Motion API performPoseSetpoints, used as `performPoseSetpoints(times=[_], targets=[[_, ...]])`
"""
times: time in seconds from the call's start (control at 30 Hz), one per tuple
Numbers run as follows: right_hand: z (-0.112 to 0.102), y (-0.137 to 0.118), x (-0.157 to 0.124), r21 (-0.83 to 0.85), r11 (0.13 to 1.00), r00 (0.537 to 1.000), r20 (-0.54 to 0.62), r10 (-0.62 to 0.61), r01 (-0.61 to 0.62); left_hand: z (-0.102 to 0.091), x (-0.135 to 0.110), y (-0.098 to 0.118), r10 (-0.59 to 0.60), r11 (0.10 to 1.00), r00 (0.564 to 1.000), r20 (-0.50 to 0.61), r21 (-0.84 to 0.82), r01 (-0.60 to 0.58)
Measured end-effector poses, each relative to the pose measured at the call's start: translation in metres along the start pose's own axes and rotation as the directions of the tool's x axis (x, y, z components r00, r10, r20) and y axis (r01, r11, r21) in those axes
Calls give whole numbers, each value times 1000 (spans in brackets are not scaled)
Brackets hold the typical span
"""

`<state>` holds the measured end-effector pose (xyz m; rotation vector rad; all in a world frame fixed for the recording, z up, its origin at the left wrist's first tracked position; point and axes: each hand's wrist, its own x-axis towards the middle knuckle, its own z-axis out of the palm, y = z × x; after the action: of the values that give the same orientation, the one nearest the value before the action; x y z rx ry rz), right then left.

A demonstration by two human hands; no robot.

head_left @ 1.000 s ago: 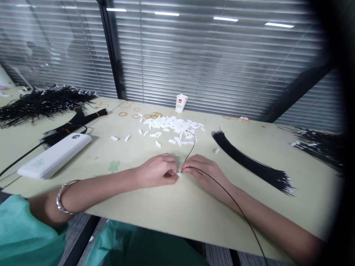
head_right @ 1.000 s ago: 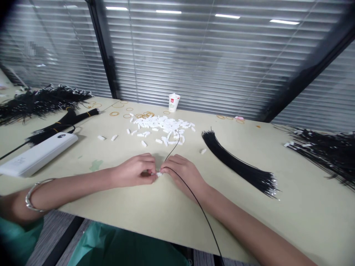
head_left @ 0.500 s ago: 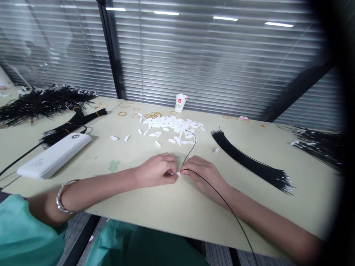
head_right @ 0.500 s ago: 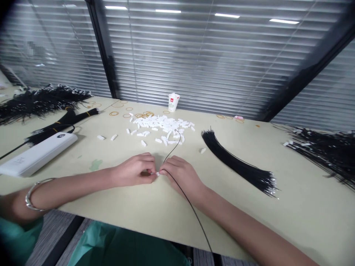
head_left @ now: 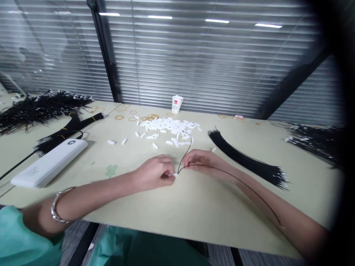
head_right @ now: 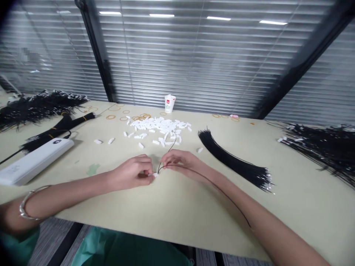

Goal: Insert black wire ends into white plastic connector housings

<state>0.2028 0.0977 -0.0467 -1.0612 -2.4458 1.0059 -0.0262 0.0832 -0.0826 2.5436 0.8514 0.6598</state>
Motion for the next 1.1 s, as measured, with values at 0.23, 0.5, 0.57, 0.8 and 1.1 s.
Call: performPoseSetpoints(times=[0.23, 0.5, 0.57, 0.8, 1.1], targets=[[-52, 75, -12, -527, 749, 874, -464, 142, -401, -1, -3, -3, -7, 1000, 1000, 19, -8, 7], [-67, 108, -23, -564, 613, 807, -545, 227, -553, -2, -2, -2, -2, 1000, 1000, 28, -3, 3], [-70, 111, -23, -570, 599, 806, -540, 243, -562, -2, -3, -2, -3, 1000, 1000, 30, -3, 3], [-78, 106, -30, -611, 598, 850, -444, 283, -518, -3, -3, -3, -4, 1000, 999, 40, -5, 4], [-71, 103, -26, -583, 554, 800, -504, 326, -594, -4, -3, -3, 3, 1000, 999, 43, 0, -3]])
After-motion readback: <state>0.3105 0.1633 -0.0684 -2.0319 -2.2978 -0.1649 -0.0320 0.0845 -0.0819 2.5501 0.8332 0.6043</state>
